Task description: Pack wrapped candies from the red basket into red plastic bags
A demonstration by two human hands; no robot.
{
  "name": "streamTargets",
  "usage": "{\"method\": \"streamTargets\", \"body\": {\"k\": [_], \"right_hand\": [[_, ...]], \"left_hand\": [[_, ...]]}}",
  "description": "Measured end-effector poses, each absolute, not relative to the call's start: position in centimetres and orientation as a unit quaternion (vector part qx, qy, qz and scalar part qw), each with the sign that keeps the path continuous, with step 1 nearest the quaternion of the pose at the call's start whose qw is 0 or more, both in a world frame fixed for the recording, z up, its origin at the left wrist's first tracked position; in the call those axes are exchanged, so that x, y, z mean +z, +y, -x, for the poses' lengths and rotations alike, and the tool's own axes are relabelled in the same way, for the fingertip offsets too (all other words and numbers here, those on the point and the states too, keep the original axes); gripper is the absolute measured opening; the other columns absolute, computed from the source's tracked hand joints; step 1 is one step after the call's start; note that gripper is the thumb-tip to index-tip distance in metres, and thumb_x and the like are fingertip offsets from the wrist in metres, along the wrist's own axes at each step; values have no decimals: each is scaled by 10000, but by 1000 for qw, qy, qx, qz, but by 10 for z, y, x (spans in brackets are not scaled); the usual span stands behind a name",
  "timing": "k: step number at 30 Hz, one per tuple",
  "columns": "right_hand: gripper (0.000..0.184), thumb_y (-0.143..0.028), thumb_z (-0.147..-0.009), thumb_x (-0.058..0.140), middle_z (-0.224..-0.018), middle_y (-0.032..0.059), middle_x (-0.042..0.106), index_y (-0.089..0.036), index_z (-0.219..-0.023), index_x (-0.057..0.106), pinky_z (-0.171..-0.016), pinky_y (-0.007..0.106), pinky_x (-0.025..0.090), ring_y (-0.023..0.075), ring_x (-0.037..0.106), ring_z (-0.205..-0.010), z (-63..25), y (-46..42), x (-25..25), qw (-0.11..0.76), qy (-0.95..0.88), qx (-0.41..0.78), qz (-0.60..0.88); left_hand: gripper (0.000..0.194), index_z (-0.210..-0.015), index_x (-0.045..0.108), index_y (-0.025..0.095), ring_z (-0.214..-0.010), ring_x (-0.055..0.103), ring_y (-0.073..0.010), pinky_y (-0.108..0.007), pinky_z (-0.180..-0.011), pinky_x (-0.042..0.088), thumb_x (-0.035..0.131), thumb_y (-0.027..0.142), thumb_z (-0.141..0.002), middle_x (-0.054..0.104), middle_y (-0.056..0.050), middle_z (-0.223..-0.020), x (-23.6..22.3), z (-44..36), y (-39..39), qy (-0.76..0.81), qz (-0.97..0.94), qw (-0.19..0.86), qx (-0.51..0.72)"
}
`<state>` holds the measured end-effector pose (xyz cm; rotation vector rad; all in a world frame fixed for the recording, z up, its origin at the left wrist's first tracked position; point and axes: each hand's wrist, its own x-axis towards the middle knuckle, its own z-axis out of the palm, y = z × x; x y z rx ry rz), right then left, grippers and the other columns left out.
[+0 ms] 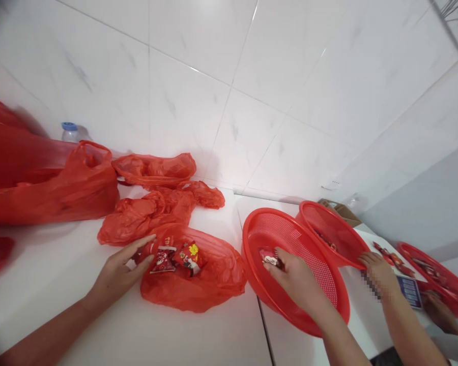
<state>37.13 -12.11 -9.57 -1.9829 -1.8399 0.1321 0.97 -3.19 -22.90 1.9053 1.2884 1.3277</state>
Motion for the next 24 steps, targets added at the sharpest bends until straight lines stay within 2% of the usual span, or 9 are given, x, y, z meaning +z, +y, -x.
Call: {"method": "streamTargets", "body": {"k": [5,7,10,17,20,22,24], "right_hand": [[225,-396,-839,518,-663,-9,591,-193,-785,599,-518,238,399,144,540,-586,-314,-106,-97,198,-691,127,684],[207,-388,-820,563,-720,-13,604,-203,-908,596,-546,241,411,140,547,-609,-302,-99,-101,198,-698,114,679],[329,-361,-803,611,-793,-20,623,-243,-1103,551,-618,257,442,140,566,-656,-297,-96,-105,202,-700,83,679],[121,-274,-854,551,-792,-19,620,-252,-965,592,-631,248,476,135,581,-677,-301,-118,-121,204,-723,111,651],[135,-257,-868,527,-976,39,616,-239,-981,599,-765,315,508,182,603,-859,-304,-126,-133,201,-746,24,634],[228,-252,-865,517,-1163,98,559,-223,-1080,589,-875,405,492,251,553,-1059,-310,-131,-143,195,-745,-78,633],[341,-249,-862,507,-1286,141,487,-196,-1197,546,-888,449,499,294,509,-1147,-317,-136,-155,171,-733,-145,642]], "left_hand": [[423,-1233,539,216,-1072,606,-204,-301,-879,518,549,364,-837,630,-67,-1208,-231,-8,-31,472,-709,229,471],[426,-1243,527,215,-1067,607,-200,-305,-888,513,545,361,-842,625,-67,-1215,-232,-7,-31,472,-711,227,469],[424,-1245,521,219,-1078,600,-201,-310,-904,503,545,353,-844,622,-62,-1219,-234,-6,-31,468,-717,219,468],[406,-1239,528,233,-1074,603,-192,-280,-869,518,542,341,-848,629,-52,-1204,-235,-7,-30,467,-721,220,463],[407,-1240,531,240,-1054,614,-195,-262,-822,536,538,348,-847,636,-47,-1190,-232,-9,-32,465,-717,222,470],[405,-1234,535,252,-1014,630,-195,-266,-805,543,542,357,-842,648,-38,-1163,-229,-9,-32,467,-712,220,476],[405,-1226,538,262,-921,656,-186,-258,-744,555,551,367,-835,669,-30,-1105,-227,-8,-33,474,-709,217,475]]}}
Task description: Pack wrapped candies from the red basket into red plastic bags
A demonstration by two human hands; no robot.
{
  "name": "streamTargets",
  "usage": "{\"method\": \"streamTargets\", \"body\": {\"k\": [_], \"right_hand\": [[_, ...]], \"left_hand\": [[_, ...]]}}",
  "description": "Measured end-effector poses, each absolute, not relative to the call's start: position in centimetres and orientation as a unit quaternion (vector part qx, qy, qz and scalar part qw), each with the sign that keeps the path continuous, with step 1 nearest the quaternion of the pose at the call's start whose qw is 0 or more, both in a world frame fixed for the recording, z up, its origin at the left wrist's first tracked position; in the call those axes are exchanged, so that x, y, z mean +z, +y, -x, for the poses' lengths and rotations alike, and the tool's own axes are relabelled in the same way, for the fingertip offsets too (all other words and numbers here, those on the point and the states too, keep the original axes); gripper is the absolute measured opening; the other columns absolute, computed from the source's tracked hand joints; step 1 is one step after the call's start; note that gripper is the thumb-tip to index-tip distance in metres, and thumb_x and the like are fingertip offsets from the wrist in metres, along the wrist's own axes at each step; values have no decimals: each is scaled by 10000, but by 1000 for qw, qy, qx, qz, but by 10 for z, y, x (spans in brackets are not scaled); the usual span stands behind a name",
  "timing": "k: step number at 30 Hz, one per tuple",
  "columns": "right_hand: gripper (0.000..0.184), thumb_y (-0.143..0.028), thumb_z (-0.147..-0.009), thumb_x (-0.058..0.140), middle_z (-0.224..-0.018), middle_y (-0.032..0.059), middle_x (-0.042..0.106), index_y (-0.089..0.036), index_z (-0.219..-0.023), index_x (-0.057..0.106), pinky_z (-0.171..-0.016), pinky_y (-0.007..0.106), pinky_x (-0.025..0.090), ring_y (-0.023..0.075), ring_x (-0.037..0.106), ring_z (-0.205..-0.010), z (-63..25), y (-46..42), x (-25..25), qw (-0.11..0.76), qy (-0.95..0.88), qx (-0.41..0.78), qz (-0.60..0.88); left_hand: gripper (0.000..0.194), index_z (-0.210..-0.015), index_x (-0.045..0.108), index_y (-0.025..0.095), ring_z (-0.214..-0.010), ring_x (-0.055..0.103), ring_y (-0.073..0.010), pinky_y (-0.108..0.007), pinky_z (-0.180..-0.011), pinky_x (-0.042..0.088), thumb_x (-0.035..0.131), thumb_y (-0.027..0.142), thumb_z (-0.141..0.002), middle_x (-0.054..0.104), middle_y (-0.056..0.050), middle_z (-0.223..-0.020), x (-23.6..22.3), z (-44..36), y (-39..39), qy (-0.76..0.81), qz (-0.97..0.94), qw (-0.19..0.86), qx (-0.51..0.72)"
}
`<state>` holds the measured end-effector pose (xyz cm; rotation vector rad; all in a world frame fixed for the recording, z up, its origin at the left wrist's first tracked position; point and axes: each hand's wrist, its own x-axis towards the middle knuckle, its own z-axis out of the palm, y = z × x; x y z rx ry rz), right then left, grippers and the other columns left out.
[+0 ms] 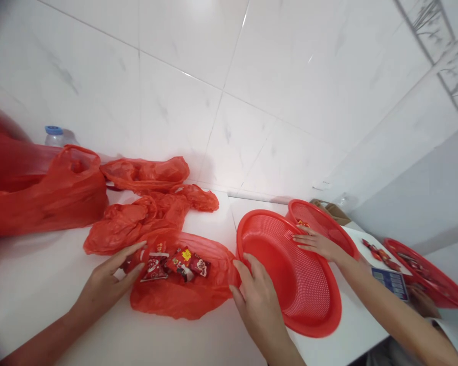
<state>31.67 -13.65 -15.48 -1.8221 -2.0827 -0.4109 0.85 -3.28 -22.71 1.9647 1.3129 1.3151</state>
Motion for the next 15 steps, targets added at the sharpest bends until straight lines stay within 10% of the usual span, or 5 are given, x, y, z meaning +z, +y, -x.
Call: {"method": "streamTargets", "body": {"k": [15], "right_hand": [[502,-39,-827,340,-1315,88,523,-226,-1233,567,-808,384,566,241,570,-1111,-346,-150,-171,124,-736,-183,639]], "left_hand": [[450,-1232,538,241,-860,633,-186,-169,-401,436,549,424,-822,631,-53,-1164,-226,-9,-38,507,-688,248,456]]}}
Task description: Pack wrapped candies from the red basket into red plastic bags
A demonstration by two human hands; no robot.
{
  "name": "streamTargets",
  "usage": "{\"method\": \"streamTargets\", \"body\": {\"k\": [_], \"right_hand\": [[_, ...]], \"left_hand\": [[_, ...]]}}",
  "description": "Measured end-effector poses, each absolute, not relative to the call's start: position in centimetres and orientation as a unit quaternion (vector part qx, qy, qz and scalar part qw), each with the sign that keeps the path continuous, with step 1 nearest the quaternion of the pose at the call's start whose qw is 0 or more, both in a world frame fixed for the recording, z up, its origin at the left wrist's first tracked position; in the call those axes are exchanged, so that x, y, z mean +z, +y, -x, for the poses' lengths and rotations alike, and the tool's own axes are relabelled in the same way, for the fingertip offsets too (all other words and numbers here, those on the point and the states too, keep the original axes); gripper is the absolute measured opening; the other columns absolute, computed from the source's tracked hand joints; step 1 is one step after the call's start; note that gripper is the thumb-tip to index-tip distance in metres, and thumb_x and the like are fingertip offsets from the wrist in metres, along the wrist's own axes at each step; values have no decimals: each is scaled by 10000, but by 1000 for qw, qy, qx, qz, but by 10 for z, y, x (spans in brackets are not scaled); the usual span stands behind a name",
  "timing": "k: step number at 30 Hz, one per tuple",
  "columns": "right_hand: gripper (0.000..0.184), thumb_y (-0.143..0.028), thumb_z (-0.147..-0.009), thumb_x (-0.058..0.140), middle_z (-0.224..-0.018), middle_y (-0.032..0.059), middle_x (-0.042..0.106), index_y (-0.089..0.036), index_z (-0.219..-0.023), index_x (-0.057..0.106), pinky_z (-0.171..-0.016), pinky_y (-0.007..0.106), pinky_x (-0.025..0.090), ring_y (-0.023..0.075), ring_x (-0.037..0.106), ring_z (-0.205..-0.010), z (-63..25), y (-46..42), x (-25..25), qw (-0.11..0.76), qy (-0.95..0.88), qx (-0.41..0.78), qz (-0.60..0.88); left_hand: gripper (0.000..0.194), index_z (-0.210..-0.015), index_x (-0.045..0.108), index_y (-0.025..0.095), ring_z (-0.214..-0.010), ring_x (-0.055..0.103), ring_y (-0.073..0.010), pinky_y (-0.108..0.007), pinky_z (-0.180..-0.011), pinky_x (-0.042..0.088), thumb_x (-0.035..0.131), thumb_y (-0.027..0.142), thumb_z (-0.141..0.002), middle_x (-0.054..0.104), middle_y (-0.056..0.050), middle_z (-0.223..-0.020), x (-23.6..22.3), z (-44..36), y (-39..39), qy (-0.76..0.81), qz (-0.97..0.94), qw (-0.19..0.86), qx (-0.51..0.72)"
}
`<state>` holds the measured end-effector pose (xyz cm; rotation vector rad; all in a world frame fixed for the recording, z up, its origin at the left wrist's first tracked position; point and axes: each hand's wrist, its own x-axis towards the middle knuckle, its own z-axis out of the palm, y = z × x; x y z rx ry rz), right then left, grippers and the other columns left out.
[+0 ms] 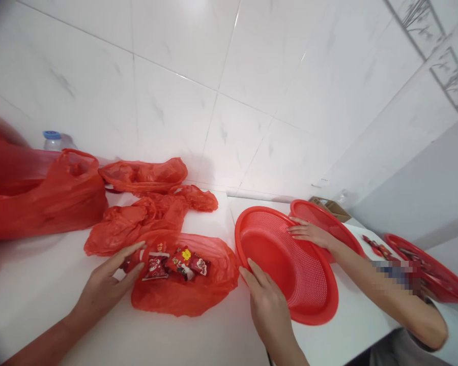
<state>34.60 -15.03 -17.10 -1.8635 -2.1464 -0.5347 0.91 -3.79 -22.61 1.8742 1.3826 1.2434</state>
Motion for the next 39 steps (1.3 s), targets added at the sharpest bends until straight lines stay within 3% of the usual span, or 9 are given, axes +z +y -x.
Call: {"method": "streamTargets", "body": {"k": [4,6,10,15,20,24,31,36,39], "right_hand": [[358,-140,-879,431,-1357,132,462,-207,-1190,595,-902,490,489,295,493,-1190,-327,-138,-165,206,-740,-214,604],[329,-156,-887,449,-1336,124,482,-213,-1173,601,-934,471,470,276,498,-1186,-315,-137,-165,238,-752,-207,578],[342,-232,-893,466,-1324,122,501,-193,-1221,557,-883,374,518,245,544,-1138,-302,-142,-182,197,-784,-170,564],[371,-362,-881,485,-1231,130,577,-187,-1201,556,-765,400,551,282,618,-995,-316,-150,-217,150,-770,-195,589],[252,-242,-904,434,-973,98,663,-182,-1082,603,-702,354,555,244,647,-856,-322,-159,-220,223,-767,-222,559],[232,-137,-879,447,-1002,113,620,-180,-1022,624,-735,301,551,214,627,-905,-317,-165,-205,312,-752,-215,539],[216,-123,-846,474,-1167,129,533,-201,-984,621,-770,383,547,259,572,-1026,-317,-168,-191,357,-739,-202,534],[220,-159,-841,500,-1110,83,535,-245,-992,635,-766,385,528,244,572,-976,-305,-160,-152,403,-700,-216,548],[240,-149,-829,537,-1127,72,524,-264,-1016,634,-803,393,498,244,558,-991,-296,-154,-120,463,-648,-243,554]], "left_hand": [[428,-1226,546,250,-804,617,-161,-171,-400,420,544,406,-827,625,-47,-1175,-214,-11,-44,521,-676,244,461],[417,-1214,558,241,-754,600,-143,-190,-483,468,548,397,-827,646,-44,-1124,-203,-11,-48,517,-669,241,477],[411,-1222,554,256,-687,553,-119,-249,-674,506,559,368,-827,673,-15,-1038,-177,-10,-46,517,-643,264,500],[371,-1184,590,261,-686,540,-129,-250,-600,476,576,315,-817,666,-24,-975,-139,-20,-28,493,-625,311,520],[319,-1115,627,290,-753,600,-150,-285,-630,521,578,200,-812,689,-21,-1039,-76,-47,-40,352,-653,311,594],[310,-1075,650,288,-957,627,-193,-318,-741,542,582,147,-808,690,-23,-1048,-39,-55,-57,249,-706,270,605],[328,-1116,611,231,-723,533,-89,-193,-599,461,596,139,-801,684,-31,-1014,-60,-21,-43,337,-662,252,620],[356,-1119,609,207,-820,612,-122,-199,-641,513,657,165,-769,684,-47,-1019,-52,1,-44,348,-622,242,658],[361,-1089,626,199,-777,623,-101,-158,-606,523,685,133,-739,691,-35,-1001,-34,7,-51,341,-599,210,693]]}}
